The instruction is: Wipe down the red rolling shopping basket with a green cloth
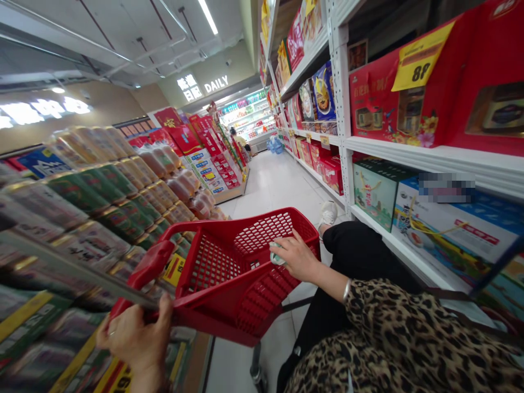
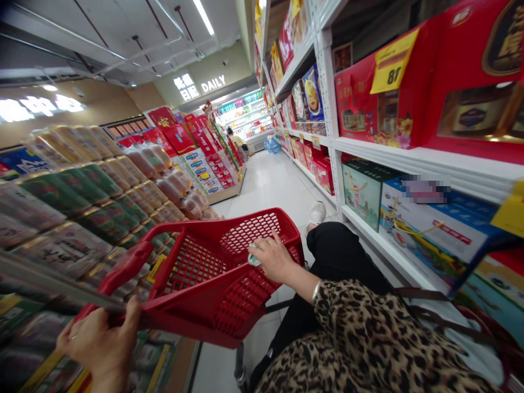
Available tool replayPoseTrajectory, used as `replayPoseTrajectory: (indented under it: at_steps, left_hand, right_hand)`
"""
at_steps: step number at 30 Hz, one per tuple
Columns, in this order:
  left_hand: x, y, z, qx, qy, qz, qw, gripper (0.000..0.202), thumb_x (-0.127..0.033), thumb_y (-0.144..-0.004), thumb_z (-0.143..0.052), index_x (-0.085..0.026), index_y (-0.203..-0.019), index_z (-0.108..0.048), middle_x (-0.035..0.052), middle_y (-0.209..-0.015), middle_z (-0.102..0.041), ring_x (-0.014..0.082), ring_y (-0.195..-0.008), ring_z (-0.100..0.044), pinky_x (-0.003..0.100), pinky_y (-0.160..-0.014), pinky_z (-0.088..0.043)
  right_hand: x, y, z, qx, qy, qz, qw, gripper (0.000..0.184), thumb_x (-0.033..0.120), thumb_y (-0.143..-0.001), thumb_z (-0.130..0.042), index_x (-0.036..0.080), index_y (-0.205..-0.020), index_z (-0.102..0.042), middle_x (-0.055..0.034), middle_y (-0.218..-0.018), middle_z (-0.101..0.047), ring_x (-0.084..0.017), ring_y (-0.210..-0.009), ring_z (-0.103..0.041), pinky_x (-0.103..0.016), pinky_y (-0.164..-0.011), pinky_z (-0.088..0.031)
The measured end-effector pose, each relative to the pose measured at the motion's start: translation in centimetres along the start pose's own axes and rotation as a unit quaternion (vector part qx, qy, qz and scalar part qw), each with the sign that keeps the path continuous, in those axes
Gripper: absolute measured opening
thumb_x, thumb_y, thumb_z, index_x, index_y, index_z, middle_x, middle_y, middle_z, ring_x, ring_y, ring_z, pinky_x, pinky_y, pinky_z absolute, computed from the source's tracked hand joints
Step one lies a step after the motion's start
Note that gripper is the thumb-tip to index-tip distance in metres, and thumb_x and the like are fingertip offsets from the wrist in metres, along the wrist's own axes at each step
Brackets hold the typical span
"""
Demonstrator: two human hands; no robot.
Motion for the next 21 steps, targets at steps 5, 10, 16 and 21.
replayPoseTrajectory:
  at_steps: [5,10,16,21]
  left_hand:
    - [1.8,-2.1,-2.2,0.022,0.013,-0.009,1.000,0.036,-0.056,-0.075,-0.051,-0.030,-0.059,-0.033,-0.0001,-0.057,-0.037,0.0266,-0.071,-0.053,0.053,-0.107,-0.037]
    - [3.1,-4.0,-5.3,0.065,0.014,0.033,0.997,0.035,-0.054,-0.074,-0.053,-0.027,-0.060,-0.037,0.0045,-0.062,-0.049,0.0309,-0.085,-0.060,0.060,-0.112,-0.031]
    - [1.0,-4.0,-7.3,0.048,0.029,0.131,0.990,0.056,-0.055,-0.088,-0.044,-0.014,-0.124,-0.059,0.0263,-0.151,-0.047,0.0415,-0.149,-0.030,0.070,-0.116,-0.016]
    - [-2.2,-0.2,-10.3,0.068,0.084,0.253,0.961,0.092,-0.058,-0.087,-0.049,0.002,-0.152,-0.027,0.0374,-0.158,-0.026,0.0464,-0.151,-0.023,0.066,-0.119,-0.021]
  right_hand:
    - [-1.5,-0.6,-0.1,0.025,0.027,-0.040,0.999,0.039,0.021,-0.088,-0.065,0.022,-0.127,-0.064,-0.0099,-0.126,-0.065,-0.025,-0.105,-0.063,-0.055,-0.120,-0.019]
    - [-3.5,-0.8,0.2,0.027,0.033,-0.090,0.995,0.032,0.024,-0.091,-0.063,0.022,-0.123,-0.066,-0.0099,-0.127,-0.065,-0.026,-0.110,-0.063,-0.053,-0.118,-0.022]
    - [-4.5,-1.0,0.3,0.050,0.036,-0.128,0.990,0.029,0.022,-0.090,-0.061,0.020,-0.119,-0.067,-0.0106,-0.120,-0.066,-0.027,-0.110,-0.063,-0.049,-0.113,-0.031]
    - [-2.9,-0.9,0.1,0.053,0.028,-0.120,0.991,0.028,0.017,-0.086,-0.061,0.018,-0.113,-0.069,-0.0108,-0.110,-0.068,-0.026,-0.103,-0.064,-0.046,-0.113,-0.032]
Point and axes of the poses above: each hand's wrist, its own y-axis away from the middle knuckle, its own z-axis out of the back of the hand, x = y × z, the point moved 8 cm from there along -y, towards the middle knuckle
